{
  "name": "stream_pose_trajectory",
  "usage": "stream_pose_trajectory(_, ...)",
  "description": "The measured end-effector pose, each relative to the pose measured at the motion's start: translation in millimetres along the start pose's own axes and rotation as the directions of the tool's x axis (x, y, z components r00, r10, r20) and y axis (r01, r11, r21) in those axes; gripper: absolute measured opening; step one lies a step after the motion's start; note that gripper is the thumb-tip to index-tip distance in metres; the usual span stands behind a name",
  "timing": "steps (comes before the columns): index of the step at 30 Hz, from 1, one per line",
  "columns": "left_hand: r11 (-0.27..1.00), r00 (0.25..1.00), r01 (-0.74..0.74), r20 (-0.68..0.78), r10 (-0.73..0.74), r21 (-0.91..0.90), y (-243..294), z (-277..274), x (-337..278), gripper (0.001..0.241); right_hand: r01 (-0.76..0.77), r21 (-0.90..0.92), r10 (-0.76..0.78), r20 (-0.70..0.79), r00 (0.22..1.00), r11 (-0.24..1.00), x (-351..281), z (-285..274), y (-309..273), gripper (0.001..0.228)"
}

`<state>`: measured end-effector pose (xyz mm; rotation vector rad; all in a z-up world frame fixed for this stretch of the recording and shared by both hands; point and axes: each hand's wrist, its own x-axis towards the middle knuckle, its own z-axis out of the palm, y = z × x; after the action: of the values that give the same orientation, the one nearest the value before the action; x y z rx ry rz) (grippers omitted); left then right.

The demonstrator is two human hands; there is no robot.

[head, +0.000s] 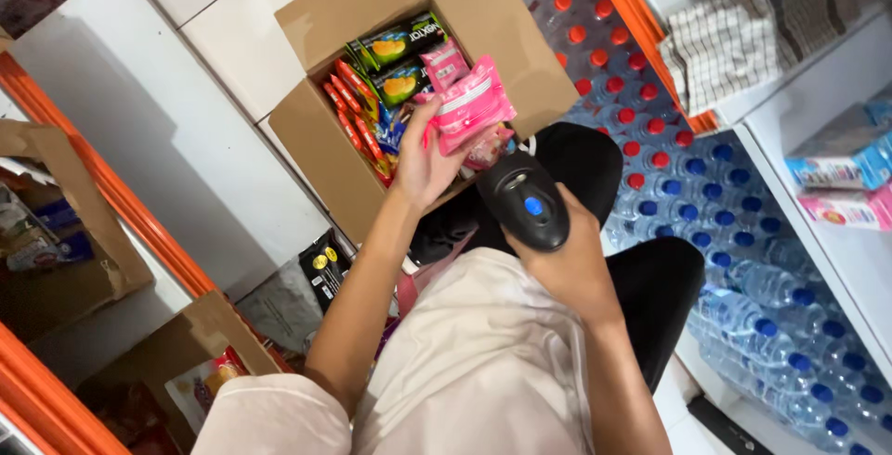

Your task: The person uses a handheld barcode scanner to scan various snack items and chocolates from a cardboard box and then places some items onto store shelves.

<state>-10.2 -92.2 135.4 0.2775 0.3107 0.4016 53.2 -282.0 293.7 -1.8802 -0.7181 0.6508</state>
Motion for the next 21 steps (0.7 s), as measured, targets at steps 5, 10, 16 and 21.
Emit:
stream_pose_trajectory(5,0.994,1.000,-0.005,-0.014,0.006,0.107,-26,26,0,0.059,0.022,-0.177,-0.029,-0.035,0.999,0.984,-20,-2,-15,0.019)
stream_pose_trajectory(10,0.980,0.995,-0.094,0.041,0.088,0.175,-47,45,-5,0.057,-0.014,-0.184,-0.003,-0.092,0.996,0.983,-39,-13,-18,0.020)
stream_pose_trajectory(16,0.978,0.998,-0.054,0.046,0.045,0.201,-69,64,-11,0.058,-0.045,-0.098,0.024,-0.213,0.977,0.994,-58,-26,3,0.025)
stream_pose_trajectory(21,0.924,0.980,0.029,0.172,-0.102,0.381,-81,129,-22,0.057,-0.023,0.193,0.105,-0.428,0.898,0.981,-64,-59,24,0.023)
